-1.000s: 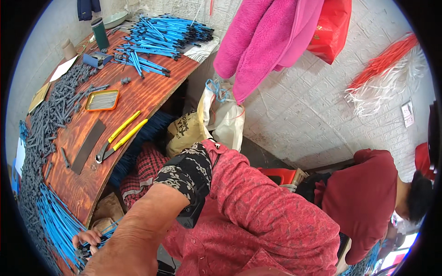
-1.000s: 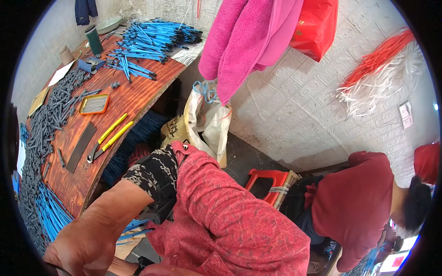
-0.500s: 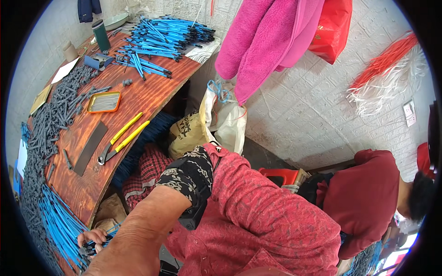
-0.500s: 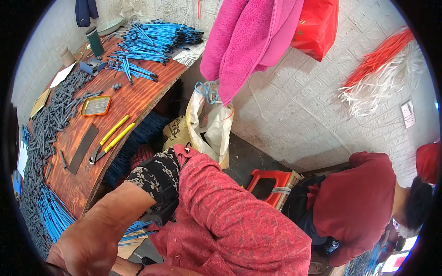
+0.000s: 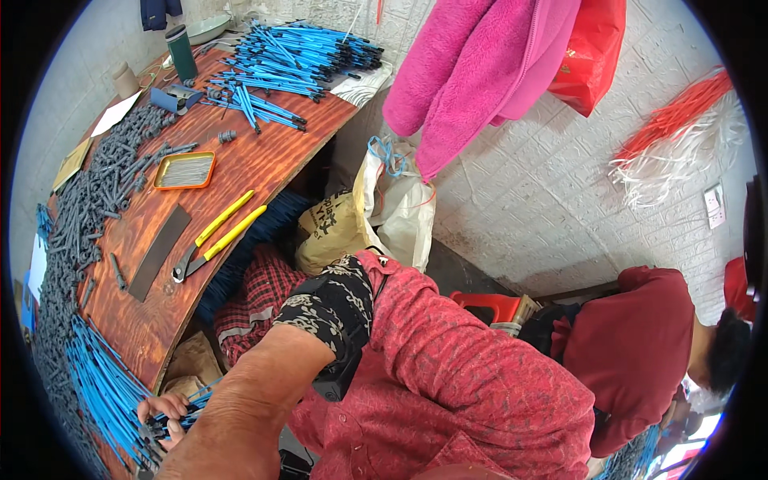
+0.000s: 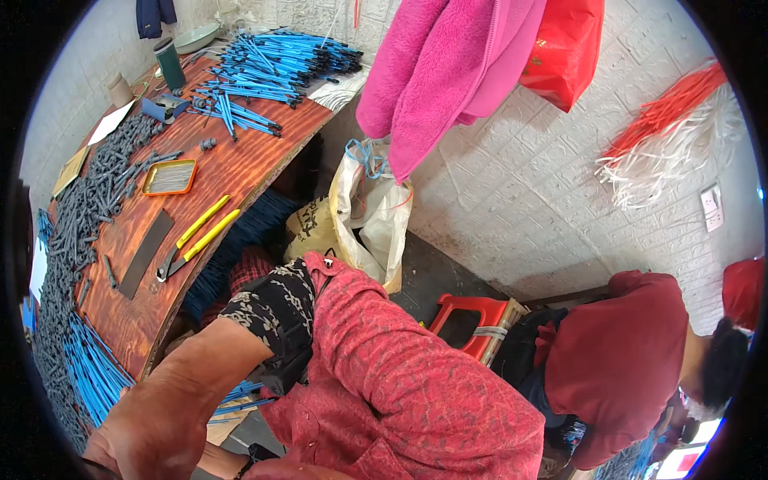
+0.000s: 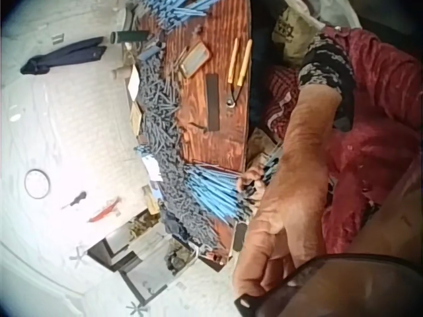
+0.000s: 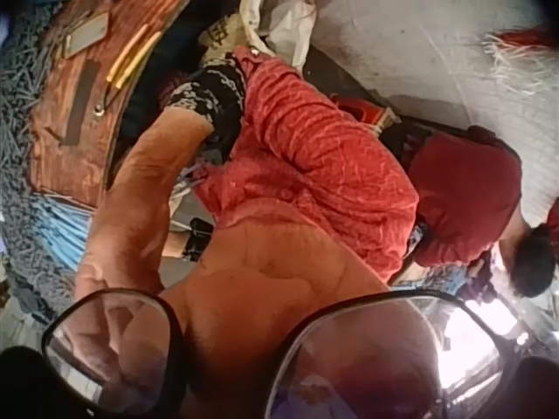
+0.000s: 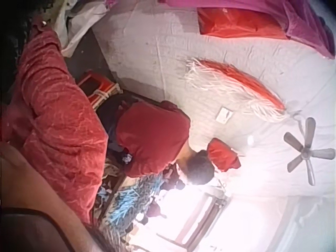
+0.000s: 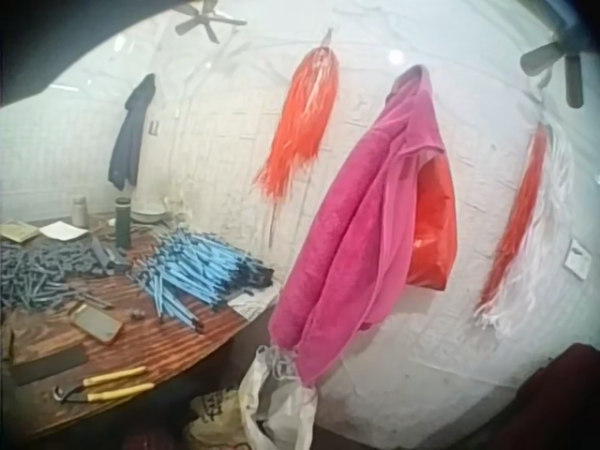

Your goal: Assembling blue plastic components into a cluster and trimming them with pliers.

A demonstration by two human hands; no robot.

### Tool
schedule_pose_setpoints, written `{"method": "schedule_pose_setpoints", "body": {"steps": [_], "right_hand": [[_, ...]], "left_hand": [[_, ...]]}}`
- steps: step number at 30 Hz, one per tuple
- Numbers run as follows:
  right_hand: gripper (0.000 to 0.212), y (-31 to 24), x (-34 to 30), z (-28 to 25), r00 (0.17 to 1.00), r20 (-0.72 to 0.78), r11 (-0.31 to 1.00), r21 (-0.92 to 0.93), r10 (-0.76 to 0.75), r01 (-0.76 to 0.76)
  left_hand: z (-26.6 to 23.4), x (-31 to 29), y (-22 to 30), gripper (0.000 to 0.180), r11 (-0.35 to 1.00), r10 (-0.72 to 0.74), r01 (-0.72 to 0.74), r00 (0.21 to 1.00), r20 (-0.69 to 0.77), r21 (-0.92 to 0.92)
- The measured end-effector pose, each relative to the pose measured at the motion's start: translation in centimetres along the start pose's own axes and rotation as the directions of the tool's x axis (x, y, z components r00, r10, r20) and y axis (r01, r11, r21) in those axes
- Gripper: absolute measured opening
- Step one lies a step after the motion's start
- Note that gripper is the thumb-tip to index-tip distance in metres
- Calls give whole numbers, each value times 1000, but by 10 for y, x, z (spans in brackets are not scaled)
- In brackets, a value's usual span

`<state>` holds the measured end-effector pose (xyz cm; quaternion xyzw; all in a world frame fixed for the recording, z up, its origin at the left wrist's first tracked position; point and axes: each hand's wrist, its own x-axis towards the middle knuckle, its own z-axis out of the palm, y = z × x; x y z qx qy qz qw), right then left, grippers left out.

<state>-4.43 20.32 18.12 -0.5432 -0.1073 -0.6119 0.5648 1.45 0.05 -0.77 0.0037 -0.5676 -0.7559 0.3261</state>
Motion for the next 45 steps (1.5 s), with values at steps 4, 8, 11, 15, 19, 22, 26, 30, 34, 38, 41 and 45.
{"method": "schedule_pose_setpoints", "body": {"steps": [4,8,11,15,19,22,26,30,34,38,41,45], "right_hand": [[36,-7,-1,-1,999,-7,998,-19,53,-54],[34,-2,-4,-5,994,-42,993,-52,105,-107],[21,-1,-23,-7,976,-189,985,-110,108,-130],[13,-2,-70,-8,920,-376,955,-218,108,-201],[17,-14,-132,-3,783,-607,859,-322,136,-398],[18,-16,-187,-3,517,-856,810,-297,9,-505],[20,5,-271,-3,205,-975,758,-197,-85,-621],[19,78,-331,-22,0,-971,585,-143,-238,-798],[39,137,-291,-35,260,-915,358,-365,-308,-859],[61,130,-251,-37,468,-786,166,-567,-404,-807],[60,131,-236,-39,490,-723,103,-605,-487,-790],[61,132,-252,-43,602,-621,-2,-695,-503,-719]], "left_hand": [[0,4,3,47,1000,16,-16,1000,4,-1],[-12,1,8,47,1000,26,-26,1000,-4,-11],[-26,-4,15,46,999,37,-37,999,0,-37],[-46,-12,31,46,996,50,-49,999,9,-73],[-61,-17,59,29,985,87,-93,995,-49,-147],[-83,-17,66,25,990,14,-53,957,-288,-128],[-96,-22,70,26,909,178,-267,943,-282,-319],[-50,-23,42,18,598,16,-176,978,-208,-782],[-10,-48,10,19,378,-205,-26,972,-111,-925],[0,-75,-33,18,324,-378,85,925,-46,-942],[0,-86,-54,18,387,-463,105,881,-95,-916],[-4,-100,-81,13,149,-634,173,772,40,-974]]}}
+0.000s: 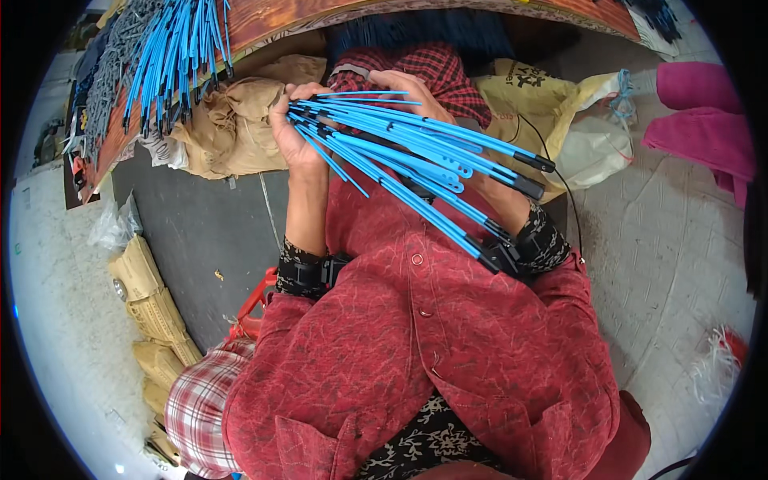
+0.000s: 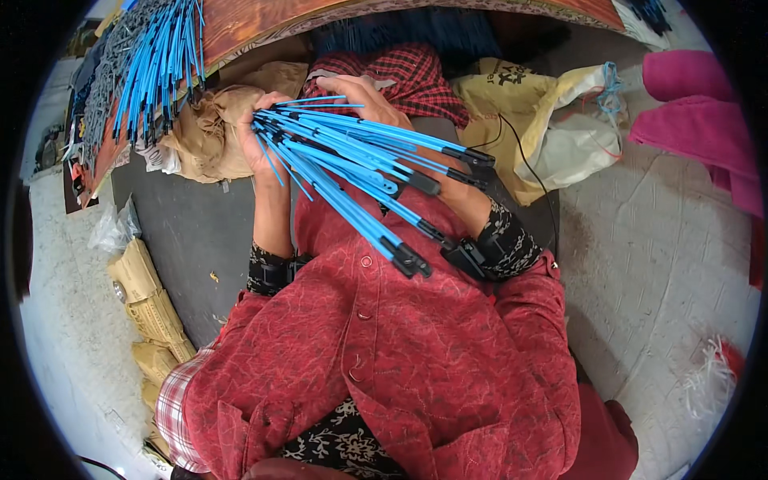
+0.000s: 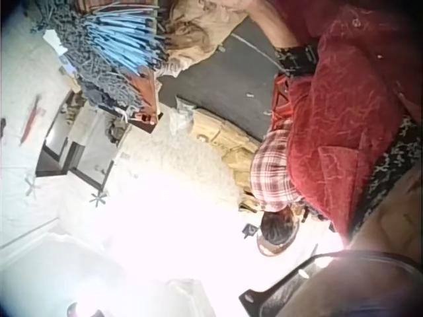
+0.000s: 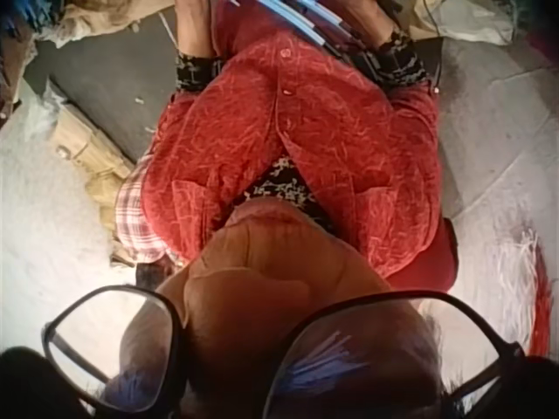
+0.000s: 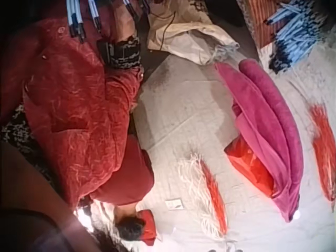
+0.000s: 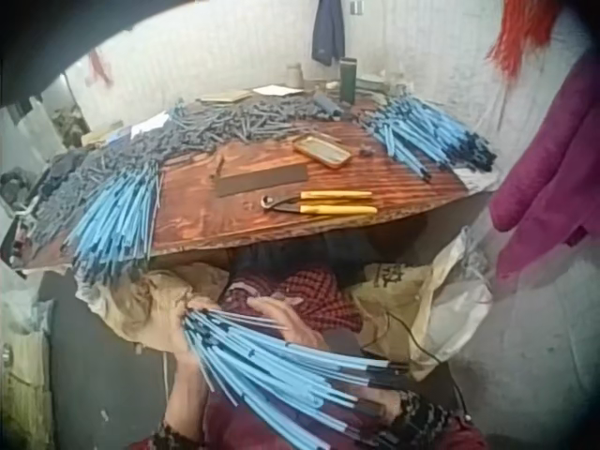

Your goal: Assembling blue plastic components into a cluster and trimming them with pliers.

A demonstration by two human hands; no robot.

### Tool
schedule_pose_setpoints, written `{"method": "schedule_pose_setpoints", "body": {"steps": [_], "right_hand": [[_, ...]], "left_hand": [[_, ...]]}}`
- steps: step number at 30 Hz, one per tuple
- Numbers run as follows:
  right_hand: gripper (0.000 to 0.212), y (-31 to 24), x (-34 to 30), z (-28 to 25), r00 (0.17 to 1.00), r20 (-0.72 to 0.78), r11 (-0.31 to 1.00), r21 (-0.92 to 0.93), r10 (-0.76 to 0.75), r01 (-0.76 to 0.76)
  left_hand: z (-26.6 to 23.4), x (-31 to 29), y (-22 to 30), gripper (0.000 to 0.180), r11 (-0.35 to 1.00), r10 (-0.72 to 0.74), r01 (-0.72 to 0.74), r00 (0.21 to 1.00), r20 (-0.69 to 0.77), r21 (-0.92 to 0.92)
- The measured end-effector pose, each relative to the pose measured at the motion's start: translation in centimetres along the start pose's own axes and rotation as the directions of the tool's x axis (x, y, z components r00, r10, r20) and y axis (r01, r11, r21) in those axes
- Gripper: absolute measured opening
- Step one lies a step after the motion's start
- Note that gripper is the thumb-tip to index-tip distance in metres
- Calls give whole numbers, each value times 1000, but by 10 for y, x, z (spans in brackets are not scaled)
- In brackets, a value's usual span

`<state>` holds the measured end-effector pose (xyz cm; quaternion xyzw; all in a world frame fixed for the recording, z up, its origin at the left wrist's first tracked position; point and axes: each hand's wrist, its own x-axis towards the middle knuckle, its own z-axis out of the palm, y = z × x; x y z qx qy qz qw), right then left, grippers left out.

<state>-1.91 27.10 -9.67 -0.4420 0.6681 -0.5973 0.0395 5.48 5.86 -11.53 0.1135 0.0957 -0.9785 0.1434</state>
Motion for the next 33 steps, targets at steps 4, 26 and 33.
{"method": "schedule_pose_setpoints", "body": {"steps": [4,26,33], "right_hand": [[62,-5,2,2,976,188,940,299,110,-164],[46,18,49,34,968,249,977,212,-44,-10],[47,38,56,37,923,371,889,384,100,-250]], "left_hand": [[-38,3,14,20,986,-166,162,976,138,40],[-91,3,16,24,963,-142,149,989,-48,227],[-77,-17,13,27,932,-194,199,980,-47,304]]}}
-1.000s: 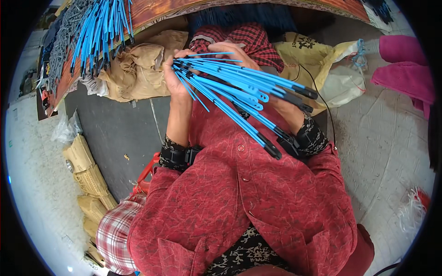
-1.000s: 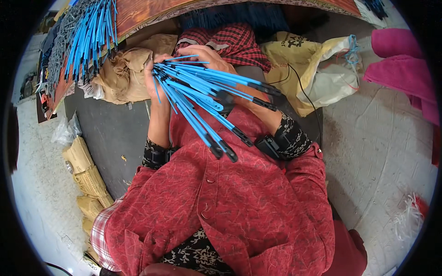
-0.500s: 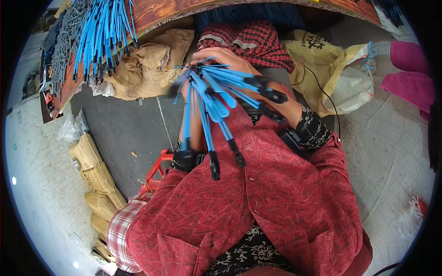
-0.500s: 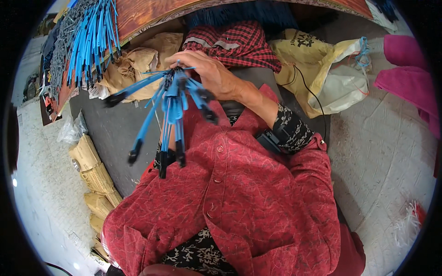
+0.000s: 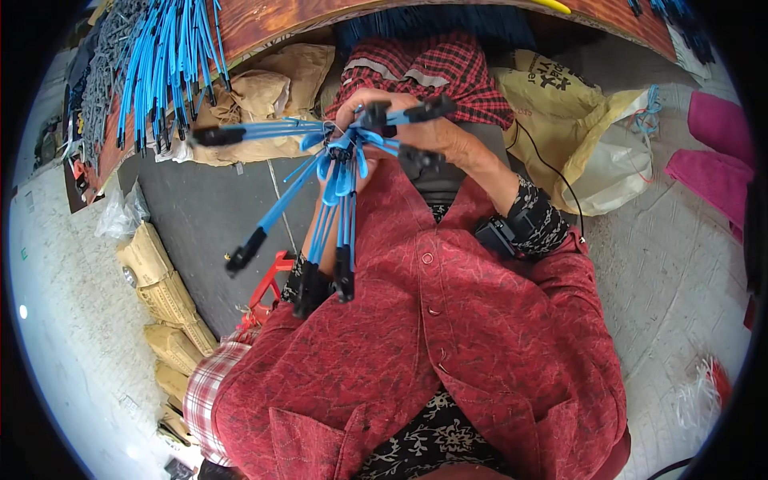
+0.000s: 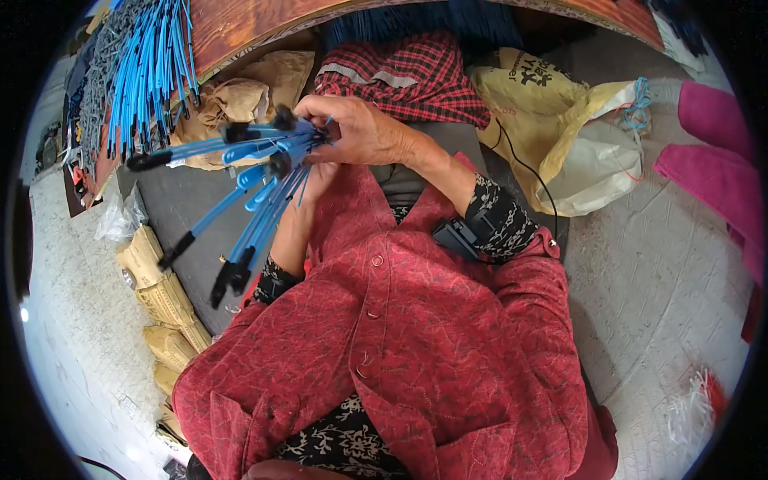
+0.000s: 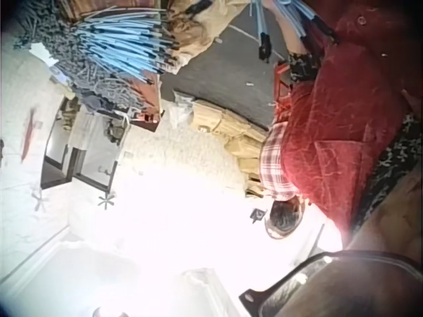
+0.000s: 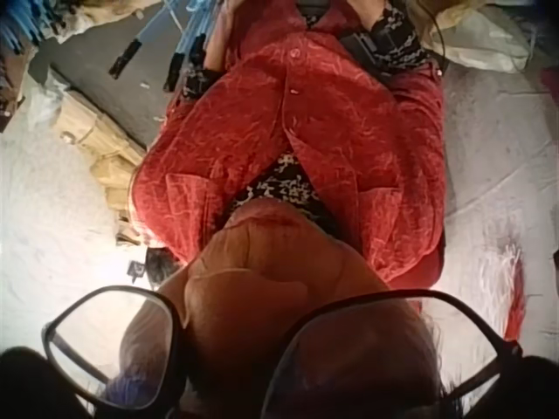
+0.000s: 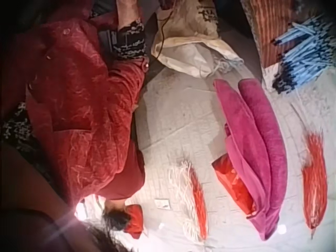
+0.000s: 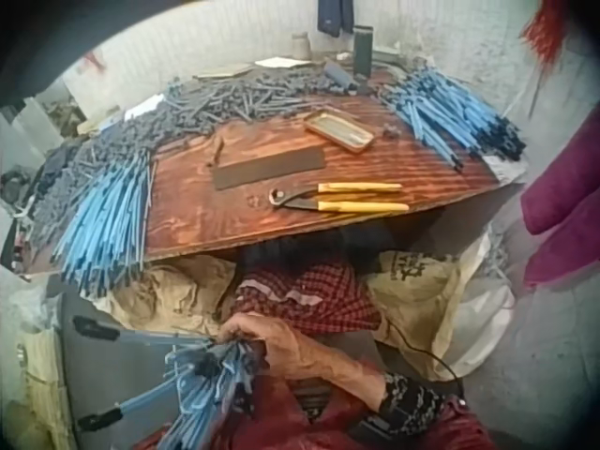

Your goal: Assembling blue plastic components into a cluster and trimming them with pliers.

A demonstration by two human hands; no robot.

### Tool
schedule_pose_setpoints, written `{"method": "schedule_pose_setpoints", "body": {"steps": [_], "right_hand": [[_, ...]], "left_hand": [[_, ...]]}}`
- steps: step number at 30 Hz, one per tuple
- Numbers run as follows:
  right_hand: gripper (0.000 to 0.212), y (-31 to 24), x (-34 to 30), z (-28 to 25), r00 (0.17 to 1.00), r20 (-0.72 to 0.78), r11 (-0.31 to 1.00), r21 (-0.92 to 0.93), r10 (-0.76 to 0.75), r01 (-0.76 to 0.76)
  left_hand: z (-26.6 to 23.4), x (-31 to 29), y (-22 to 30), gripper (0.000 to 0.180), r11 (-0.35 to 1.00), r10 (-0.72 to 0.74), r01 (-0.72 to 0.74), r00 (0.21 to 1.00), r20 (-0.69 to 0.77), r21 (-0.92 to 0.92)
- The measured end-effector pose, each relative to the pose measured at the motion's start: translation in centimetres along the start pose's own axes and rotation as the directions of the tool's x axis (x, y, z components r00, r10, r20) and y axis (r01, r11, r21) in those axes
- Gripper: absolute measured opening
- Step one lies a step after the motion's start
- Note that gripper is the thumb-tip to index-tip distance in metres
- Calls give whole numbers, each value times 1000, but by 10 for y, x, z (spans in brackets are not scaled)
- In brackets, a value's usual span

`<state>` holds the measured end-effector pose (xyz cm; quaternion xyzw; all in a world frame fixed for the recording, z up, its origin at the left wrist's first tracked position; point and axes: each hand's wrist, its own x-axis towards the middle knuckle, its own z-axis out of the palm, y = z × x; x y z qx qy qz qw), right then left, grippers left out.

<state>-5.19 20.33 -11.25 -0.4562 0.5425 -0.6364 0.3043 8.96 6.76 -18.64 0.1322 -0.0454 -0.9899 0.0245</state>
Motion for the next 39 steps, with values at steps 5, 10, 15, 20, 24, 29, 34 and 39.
{"method": "schedule_pose_setpoints", "body": {"steps": [5,10,15,20,24,29,34,39], "right_hand": [[43,-17,-3,-7,995,47,990,107,89,-94],[42,-19,-4,-7,977,44,963,169,208,-212],[42,-4,0,-8,977,93,959,195,190,-205],[38,-18,2,-8,985,66,978,124,159,-167],[37,-26,5,-9,974,85,958,182,210,-222],[39,-27,4,-11,977,64,978,26,204,-206],[44,-26,1,-9,974,20,973,35,227,-228],[46,-27,0,-9,971,26,972,9,236,-236]], "left_hand": [[8,-12,-13,35,972,-111,98,992,-53,-215],[-21,-25,26,48,836,-446,494,865,-227,238],[30,-39,62,43,464,-145,556,816,-560,690],[102,-35,79,51,99,339,245,903,-264,964],[139,-32,71,64,67,239,-388,901,363,919],[157,-19,66,71,310,130,-362,932,338,879],[157,-16,68,57,267,101,-321,947,305,909],[177,-19,67,45,284,111,-143,987,115,948]]}}
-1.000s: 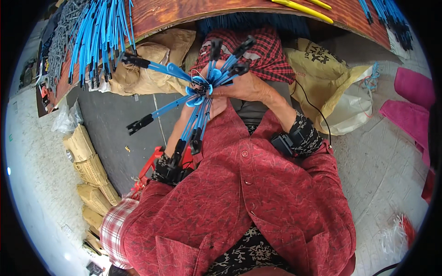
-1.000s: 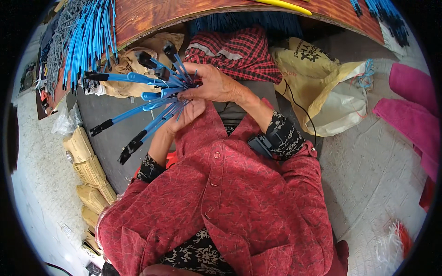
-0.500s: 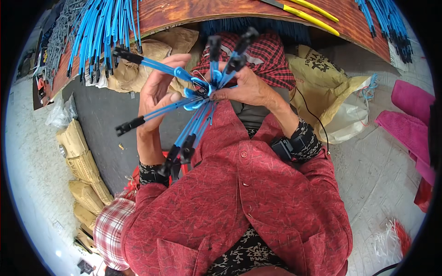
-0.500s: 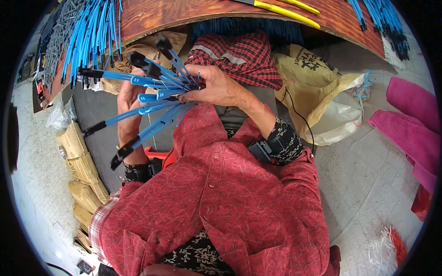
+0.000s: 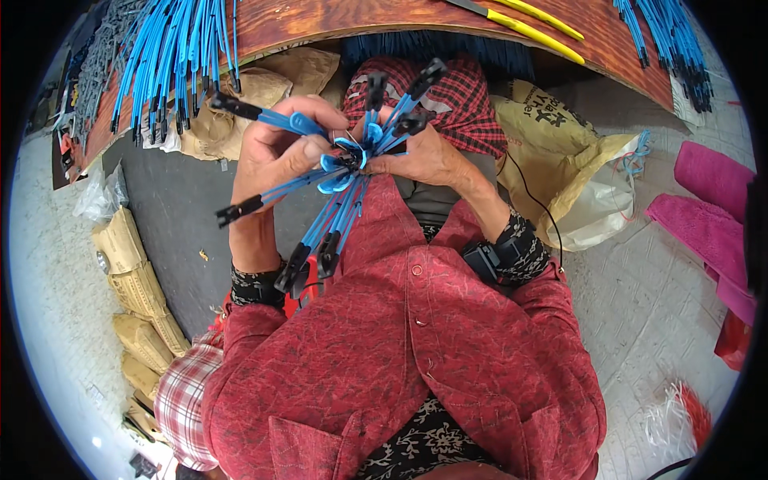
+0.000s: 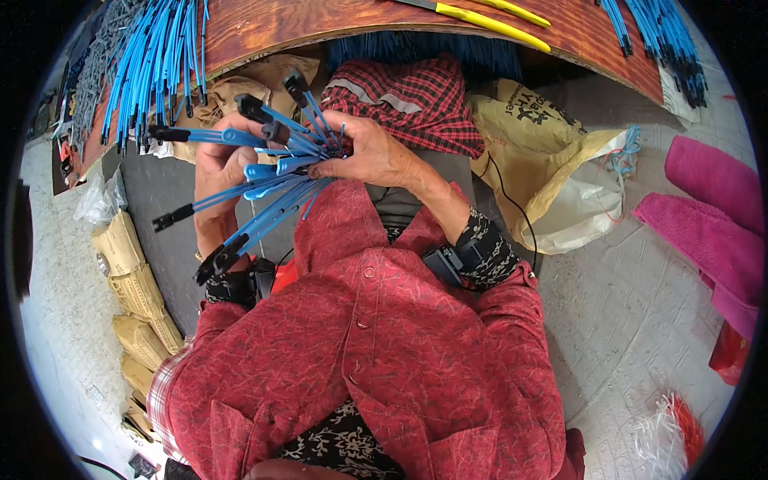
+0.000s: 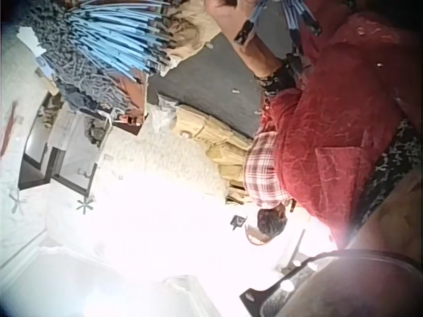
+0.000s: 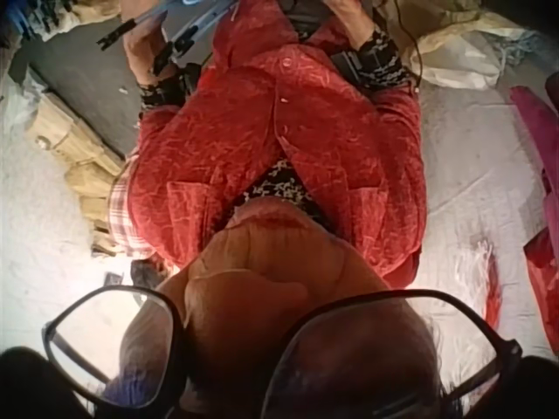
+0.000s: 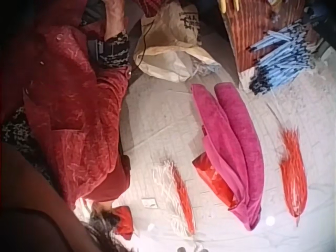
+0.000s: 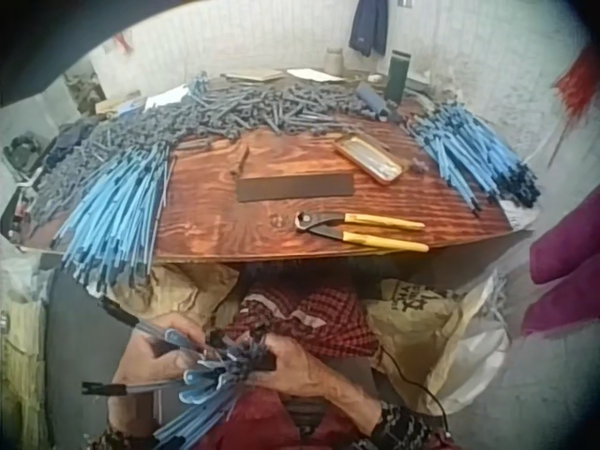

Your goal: Assembling blue plastic components into a cluster and trimming them with pliers.

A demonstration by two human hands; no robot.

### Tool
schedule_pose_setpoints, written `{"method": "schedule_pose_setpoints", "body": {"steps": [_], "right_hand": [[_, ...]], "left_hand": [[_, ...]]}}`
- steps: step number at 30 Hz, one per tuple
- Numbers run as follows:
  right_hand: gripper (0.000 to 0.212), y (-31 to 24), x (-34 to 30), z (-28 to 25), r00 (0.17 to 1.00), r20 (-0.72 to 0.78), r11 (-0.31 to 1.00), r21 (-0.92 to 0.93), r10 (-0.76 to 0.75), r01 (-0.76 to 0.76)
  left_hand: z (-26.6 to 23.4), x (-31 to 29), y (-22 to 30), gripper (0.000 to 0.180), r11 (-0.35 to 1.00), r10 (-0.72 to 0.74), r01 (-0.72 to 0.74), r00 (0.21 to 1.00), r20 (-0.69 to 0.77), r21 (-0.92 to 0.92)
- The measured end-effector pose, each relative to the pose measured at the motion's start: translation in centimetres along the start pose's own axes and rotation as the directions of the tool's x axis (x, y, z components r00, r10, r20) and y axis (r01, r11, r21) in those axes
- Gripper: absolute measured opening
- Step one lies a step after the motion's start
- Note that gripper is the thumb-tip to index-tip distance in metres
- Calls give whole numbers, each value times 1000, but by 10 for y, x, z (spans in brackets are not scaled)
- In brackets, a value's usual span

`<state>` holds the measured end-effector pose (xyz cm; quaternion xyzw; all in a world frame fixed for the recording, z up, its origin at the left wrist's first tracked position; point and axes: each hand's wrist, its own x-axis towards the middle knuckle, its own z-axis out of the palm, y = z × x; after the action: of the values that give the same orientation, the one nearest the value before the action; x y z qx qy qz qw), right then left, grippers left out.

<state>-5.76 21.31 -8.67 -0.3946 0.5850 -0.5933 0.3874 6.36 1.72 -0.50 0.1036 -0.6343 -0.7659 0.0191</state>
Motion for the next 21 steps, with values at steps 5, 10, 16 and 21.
{"method": "schedule_pose_setpoints", "body": {"steps": [5,10,16,21], "right_hand": [[53,16,4,3,998,7,998,-2,-70,70],[64,0,3,6,997,-55,997,-61,-50,47],[89,0,-1,2,989,-82,989,-88,-123,116],[102,-15,-5,-1,981,-70,975,120,-182,189]], "left_hand": [[1,2,11,33,994,17,-28,995,102,109],[-2,1,7,32,994,-9,7,1000,23,113],[1,-4,-2,42,992,57,-54,998,-20,113],[5,-6,-7,54,988,137,-130,988,-72,88]]}}
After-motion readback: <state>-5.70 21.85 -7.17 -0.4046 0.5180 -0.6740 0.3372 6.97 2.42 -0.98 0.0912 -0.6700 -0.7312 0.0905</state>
